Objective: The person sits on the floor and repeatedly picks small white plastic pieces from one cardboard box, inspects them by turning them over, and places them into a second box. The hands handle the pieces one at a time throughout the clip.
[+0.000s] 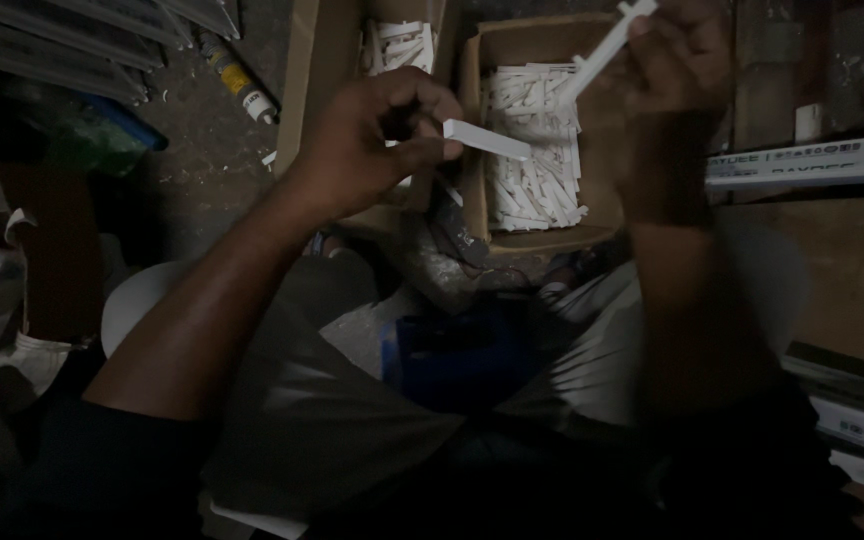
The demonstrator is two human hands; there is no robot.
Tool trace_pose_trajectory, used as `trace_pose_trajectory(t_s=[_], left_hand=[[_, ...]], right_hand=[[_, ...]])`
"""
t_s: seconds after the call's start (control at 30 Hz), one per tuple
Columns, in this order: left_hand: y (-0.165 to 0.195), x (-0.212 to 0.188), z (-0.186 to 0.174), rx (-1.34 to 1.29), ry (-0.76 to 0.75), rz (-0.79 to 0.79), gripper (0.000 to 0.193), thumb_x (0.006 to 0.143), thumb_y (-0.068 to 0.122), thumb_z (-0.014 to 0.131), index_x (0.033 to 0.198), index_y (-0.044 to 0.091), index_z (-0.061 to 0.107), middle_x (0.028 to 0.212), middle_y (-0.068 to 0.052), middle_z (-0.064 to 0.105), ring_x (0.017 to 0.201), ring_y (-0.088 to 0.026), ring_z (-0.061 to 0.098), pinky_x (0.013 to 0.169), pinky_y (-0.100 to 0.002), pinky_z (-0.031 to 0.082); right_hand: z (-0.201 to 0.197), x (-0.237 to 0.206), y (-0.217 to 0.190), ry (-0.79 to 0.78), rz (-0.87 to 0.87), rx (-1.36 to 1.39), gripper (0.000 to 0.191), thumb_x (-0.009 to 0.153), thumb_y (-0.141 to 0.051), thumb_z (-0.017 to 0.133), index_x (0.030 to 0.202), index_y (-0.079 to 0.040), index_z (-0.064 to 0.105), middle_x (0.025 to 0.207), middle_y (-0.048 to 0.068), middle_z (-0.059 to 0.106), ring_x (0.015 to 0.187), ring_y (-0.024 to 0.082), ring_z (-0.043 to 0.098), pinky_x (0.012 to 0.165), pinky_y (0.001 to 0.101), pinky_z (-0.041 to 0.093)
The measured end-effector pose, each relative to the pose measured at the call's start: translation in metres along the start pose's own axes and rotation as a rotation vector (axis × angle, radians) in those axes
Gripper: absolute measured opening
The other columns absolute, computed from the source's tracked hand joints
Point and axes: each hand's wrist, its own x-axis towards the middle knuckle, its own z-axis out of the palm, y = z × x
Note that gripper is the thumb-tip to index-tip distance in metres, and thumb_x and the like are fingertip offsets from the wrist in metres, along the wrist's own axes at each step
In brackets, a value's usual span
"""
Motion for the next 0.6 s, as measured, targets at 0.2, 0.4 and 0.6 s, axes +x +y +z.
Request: trace_pose_trajectory(t_s=[0.2,0.4,0.6], left_hand=[[-0.004,0.0,0.001,0.029,0.033,-0.05,0.021,0.097,0.009,0.081,0.113,0.009,0.068,0.1,0.001,0.07,0.09,-0.006,0.067,0.08,-0.026,0.058],[-0.013,-0.001,0.004,0.009,0.064,-0.105,0.024,0.096,0.012,0.084,0.112,0.006,0.067,0.094,-0.003,0.067,0.085,-0.009,0.067,0.075,-0.027,0.058],[-0.019,0.001,0.006,-0.027,0.022,0.091,0.019,0.103,0.008,0.082,0.116,0.004,0.068,0.107,-0.005,0.075,0.099,-0.012,0.074,0.09,-0.028,0.062]], right_hand=[[-0.011,0.016,0.007,-0.238,-0.376,-0.074,0.026,0.107,0.001,0.071,0.13,-0.009,0.065,0.117,0.006,0.068,0.105,0.019,0.065,0.1,0.0311,0.057],[0.014,-0.012,-0.001,-0.59,-0.189,-0.437,0.022,0.107,-0.017,0.072,0.128,-0.009,0.069,0.119,0.006,0.072,0.11,0.02,0.072,0.092,0.036,0.063],[0.039,-0.036,-0.018,-0.805,-0.364,-0.757,0.032,0.1,-0.031,0.08,0.119,-0.006,0.075,0.1,0.012,0.072,0.086,0.02,0.071,0.068,0.0356,0.056]])
